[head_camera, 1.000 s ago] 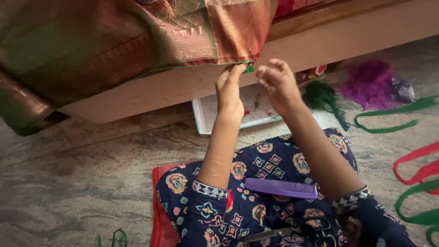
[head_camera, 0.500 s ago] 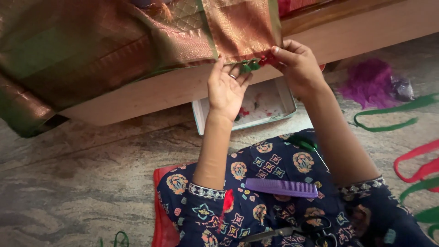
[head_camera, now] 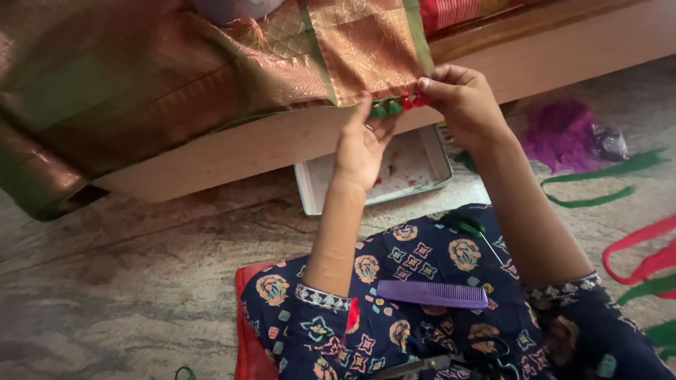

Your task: Tying, combing, and trimming decorative tassels on the border of a saree.

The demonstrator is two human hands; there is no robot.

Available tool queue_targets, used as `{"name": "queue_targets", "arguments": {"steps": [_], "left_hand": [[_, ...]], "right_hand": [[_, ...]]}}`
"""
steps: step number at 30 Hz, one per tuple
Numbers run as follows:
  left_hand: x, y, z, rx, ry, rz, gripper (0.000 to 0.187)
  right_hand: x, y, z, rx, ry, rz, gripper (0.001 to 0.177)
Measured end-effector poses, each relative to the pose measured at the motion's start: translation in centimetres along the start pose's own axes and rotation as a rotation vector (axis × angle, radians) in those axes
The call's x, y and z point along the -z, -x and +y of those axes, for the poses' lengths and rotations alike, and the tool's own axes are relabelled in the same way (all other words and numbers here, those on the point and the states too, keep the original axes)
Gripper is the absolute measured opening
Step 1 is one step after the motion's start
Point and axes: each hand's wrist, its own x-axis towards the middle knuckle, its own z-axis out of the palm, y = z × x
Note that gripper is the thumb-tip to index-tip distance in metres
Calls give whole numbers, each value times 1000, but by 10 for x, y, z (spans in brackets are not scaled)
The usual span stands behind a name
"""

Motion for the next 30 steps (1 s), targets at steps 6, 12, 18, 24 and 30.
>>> {"name": "queue_targets", "arguments": {"steps": [6,12,18,24,30], "left_hand": [[-1,-18,-28,-220,-149,-19,33],[9,-15,-22,-289,-729,171,37],[-18,13,8,-75,27,-80,42],[13,-12,-23,-128,-50,61,39],[4,-8,-13,-108,15,40,39]], "right_hand": [[1,3,-7,1,55,-37,1],[2,2,-12,-8,100,-39,3],[-5,6,-13,-63,63,-48,7],[-21,17,-3,-53,-45,-80,12],[-42,25,12,-33,-109,-15,34]]}}
